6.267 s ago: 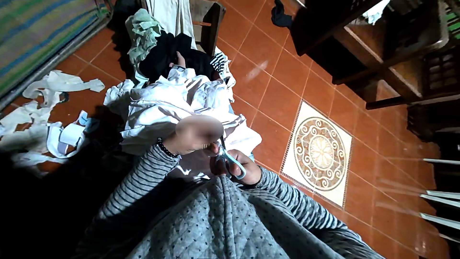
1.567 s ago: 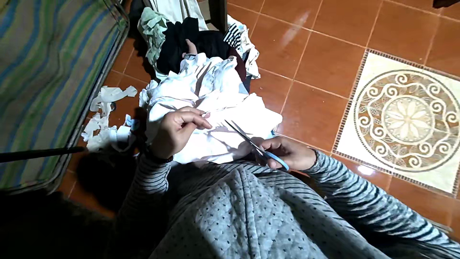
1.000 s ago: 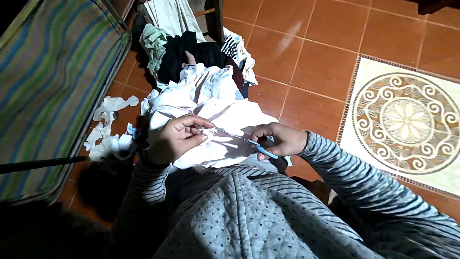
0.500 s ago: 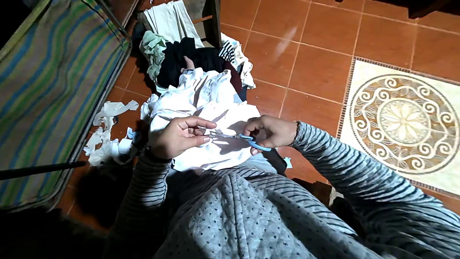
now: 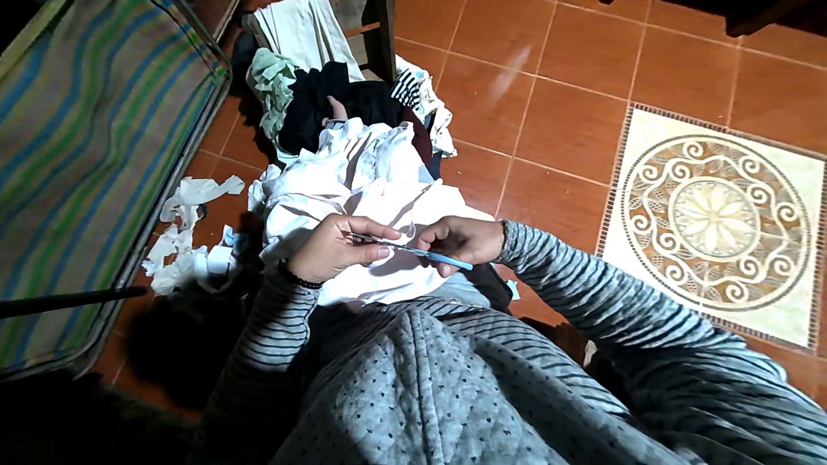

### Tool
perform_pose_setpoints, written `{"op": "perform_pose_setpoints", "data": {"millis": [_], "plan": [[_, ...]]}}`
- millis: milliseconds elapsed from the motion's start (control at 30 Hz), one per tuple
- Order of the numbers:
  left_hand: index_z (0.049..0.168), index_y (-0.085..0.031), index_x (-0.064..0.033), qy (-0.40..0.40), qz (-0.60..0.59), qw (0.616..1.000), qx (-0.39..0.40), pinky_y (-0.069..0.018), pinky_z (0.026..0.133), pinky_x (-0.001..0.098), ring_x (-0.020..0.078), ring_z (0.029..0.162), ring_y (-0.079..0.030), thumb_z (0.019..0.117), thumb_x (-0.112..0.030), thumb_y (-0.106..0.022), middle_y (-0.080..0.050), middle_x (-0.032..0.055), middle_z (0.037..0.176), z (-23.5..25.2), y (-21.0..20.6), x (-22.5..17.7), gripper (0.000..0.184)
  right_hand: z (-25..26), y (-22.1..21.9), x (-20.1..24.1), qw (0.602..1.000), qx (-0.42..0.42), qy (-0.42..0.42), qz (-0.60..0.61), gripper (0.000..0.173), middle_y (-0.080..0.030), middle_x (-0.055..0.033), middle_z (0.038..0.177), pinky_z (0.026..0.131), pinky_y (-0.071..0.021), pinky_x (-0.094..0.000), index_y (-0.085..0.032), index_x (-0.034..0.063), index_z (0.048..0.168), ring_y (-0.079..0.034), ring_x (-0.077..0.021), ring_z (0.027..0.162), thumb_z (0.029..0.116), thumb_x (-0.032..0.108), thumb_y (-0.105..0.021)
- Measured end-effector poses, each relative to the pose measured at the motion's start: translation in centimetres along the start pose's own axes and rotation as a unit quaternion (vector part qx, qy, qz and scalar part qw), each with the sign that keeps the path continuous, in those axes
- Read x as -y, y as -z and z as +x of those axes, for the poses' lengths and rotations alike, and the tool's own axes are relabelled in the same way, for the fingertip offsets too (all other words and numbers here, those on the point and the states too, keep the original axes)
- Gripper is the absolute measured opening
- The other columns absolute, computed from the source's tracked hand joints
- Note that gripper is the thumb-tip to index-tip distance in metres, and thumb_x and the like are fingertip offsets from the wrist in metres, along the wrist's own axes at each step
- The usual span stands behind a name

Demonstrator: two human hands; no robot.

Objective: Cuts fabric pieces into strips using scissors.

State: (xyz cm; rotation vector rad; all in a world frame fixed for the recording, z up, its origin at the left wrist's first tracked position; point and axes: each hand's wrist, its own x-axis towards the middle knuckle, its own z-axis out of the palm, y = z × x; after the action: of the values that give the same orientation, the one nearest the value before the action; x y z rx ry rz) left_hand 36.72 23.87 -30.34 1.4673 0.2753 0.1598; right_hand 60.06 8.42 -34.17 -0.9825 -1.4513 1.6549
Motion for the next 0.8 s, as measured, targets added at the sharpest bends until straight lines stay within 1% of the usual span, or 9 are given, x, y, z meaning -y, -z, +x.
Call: {"op": "perform_pose_setpoints", "data": {"millis": [167,200,300,367,467,567,667,733,800], "plan": [[0.102,-0.077,-0.0019,0.028,-0.023,0.999,-0.002,-0.0564,0.064,0.0185,0.0021,0.07,-0.066,0.0838,0.004,-0.074,-0.076,0.0011,0.09,-0.2,-0.2,0.3,0.019,0.0,-0.6,-0.8,0.999,0.013,0.003,0.04,0.033,-0.066,0.0121,0.079,0.063,-0.0484,-0.0144,-0.064,0.0118,0.088,-0.06,0.0058,0.071,0.088,0.043,-0.076],[0.102,-0.077,-0.0017,0.029,-0.035,0.999,0.002,-0.0567,0.065,0.0187,0.0022,0.07,-0.066,0.084,0.005,-0.074,-0.076,0.0013,0.091,-0.1,-0.3,0.3,0.02,0.0,-0.8,-0.8,0.999,0.017,0.0,0.032,0.037,-0.065,0.0114,0.081,0.064,-0.0477,-0.0145,-0.063,0.0108,0.09,-0.059,0.0058,0.073,0.0874,0.045,-0.076],[0.104,-0.077,-0.0024,0.021,-0.065,0.997,0.021,-0.0576,0.068,0.0195,0.0024,0.075,-0.069,0.0853,0.005,-0.072,-0.077,0.0013,0.094,0.1,-0.6,0.5,0.021,0.4,-1.5,-0.9,0.999,0.035,0.012,0.038,0.057,-0.062,0.0114,0.085,0.066,-0.0473,-0.0146,-0.058,0.0119,0.095,-0.058,0.0056,0.076,0.0821,0.065,-0.074],[0.104,-0.077,-0.0026,0.022,-0.07,0.997,0.023,-0.0574,0.068,0.0196,0.0023,0.074,-0.068,0.0859,0.004,-0.072,-0.077,0.0012,0.093,0.2,-0.7,0.6,0.02,0.6,-1.7,-1.3,0.997,0.033,0.016,0.074,0.056,-0.063,0.0129,0.081,0.063,-0.0468,-0.0143,-0.058,0.0152,0.093,-0.058,0.0058,0.073,0.0798,0.066,-0.075],[0.103,-0.077,-0.0021,0.022,-0.07,0.997,0.023,-0.0577,0.068,0.0198,0.0025,0.074,-0.069,0.0858,0.005,-0.072,-0.077,0.0015,0.093,0.2,-0.8,0.5,0.02,0.6,-1.7,-1.5,0.996,0.03,0.018,0.087,0.046,-0.063,0.014,0.078,0.061,-0.0454,-0.0137,-0.061,0.0166,0.09,-0.057,0.0065,0.069,0.0829,0.059,-0.077],[0.103,-0.077,-0.0016,0.022,-0.073,0.997,0.021,-0.057,0.067,0.019,0.002,0.073,-0.068,0.0855,0.005,-0.073,-0.077,0.0016,0.092,0.0,-0.8,0.5,0.019,0.5,-1.9,-1.5,0.996,0.02,0.011,0.081,0.036,-0.058,0.0138,0.069,0.053,-0.0389,-0.0124,-0.058,0.0159,0.083,-0.051,0.0071,0.06,0.086,0.046,-0.079],[0.102,-0.077,-0.0012,0.028,-0.072,0.997,0.009,-0.0574,0.067,0.0197,0.0023,0.072,-0.068,0.0854,0.005,-0.073,-0.076,0.0008,0.09,0.1,-1.2,0.3,0.019,0.3,-2.2,-1.3,0.998,0.012,-0.006,0.065,0.031,-0.059,0.0134,0.072,0.055,-0.0413,-0.0128,-0.058,0.0153,0.085,-0.053,0.0066,0.063,0.0855,0.038,-0.079],[0.103,-0.076,-0.0014,0.033,-0.063,0.997,0.006,-0.0581,0.07,0.0207,0.0023,0.076,-0.069,0.0854,0.004,-0.073,-0.077,-0.0004,0.092,0.3,-1.5,0.0,0.019,0.2,-2.3,-1.1,0.998,0.019,-0.002,0.058,0.044,-0.064,0.0127,0.081,0.063,-0.0482,-0.0146,-0.06,0.0153,0.094,-0.059,0.0056,0.073,0.0835,0.054,-0.079],[0.104,-0.076,-0.0009,0.024,-0.054,0.998,0.016,-0.0589,0.076,0.022,0.0025,0.082,-0.07,0.0863,0.002,-0.072,-0.077,-0.001,0.094,0.5,-1.7,0.1,0.018,0.1,-2.5,-1.2,0.998,0.021,0.014,0.059,0.056,-0.065,0.0143,0.085,0.067,-0.0498,-0.0151,-0.062,0.0166,0.099,-0.06,0.0062,0.077,0.0814,0.068,-0.073]]}}
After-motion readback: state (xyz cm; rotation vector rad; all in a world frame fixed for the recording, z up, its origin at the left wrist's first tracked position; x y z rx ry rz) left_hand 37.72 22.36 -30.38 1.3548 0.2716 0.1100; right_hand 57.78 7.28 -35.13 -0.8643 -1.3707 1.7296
